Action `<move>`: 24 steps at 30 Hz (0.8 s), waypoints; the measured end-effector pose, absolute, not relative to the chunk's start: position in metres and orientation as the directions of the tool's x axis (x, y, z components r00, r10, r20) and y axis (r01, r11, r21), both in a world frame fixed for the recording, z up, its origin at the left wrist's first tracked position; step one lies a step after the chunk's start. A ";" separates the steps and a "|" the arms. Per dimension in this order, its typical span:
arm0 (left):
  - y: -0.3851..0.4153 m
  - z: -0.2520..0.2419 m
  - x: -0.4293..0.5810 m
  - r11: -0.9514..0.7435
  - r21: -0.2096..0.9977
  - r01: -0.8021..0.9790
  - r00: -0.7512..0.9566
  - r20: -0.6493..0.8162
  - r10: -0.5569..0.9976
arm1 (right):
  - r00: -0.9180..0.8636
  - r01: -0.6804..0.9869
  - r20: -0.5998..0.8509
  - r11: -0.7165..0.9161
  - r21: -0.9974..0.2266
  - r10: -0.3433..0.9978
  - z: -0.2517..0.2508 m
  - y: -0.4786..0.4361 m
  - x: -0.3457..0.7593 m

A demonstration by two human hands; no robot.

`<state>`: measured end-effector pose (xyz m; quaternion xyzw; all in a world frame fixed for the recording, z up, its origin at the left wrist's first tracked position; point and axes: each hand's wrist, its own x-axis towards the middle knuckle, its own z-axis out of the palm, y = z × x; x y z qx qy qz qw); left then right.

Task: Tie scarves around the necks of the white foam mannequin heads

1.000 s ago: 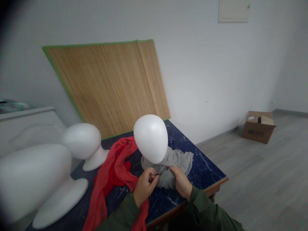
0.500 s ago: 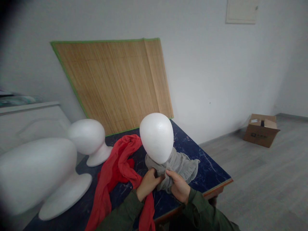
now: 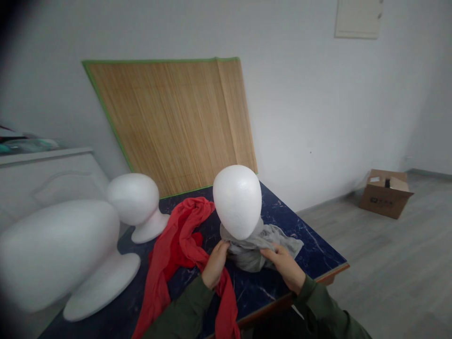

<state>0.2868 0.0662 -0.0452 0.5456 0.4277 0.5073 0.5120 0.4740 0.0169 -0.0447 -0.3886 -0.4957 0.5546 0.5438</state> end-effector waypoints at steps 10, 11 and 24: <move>0.078 -0.022 0.264 0.399 0.775 -0.490 0.375 -0.226 0.899 | 0.057 -0.239 0.034 0.046 -0.970 0.998 -0.034 0.030 0.511; 0.080 -0.022 0.259 0.390 0.788 -0.476 0.380 -0.215 0.899 | 0.085 -0.230 0.039 0.058 -0.971 0.996 -0.034 0.034 0.515; 0.097 -0.034 0.236 0.076 0.996 -0.053 0.361 -0.052 0.931 | 0.391 0.291 0.232 0.120 -0.949 0.891 -0.066 0.114 0.514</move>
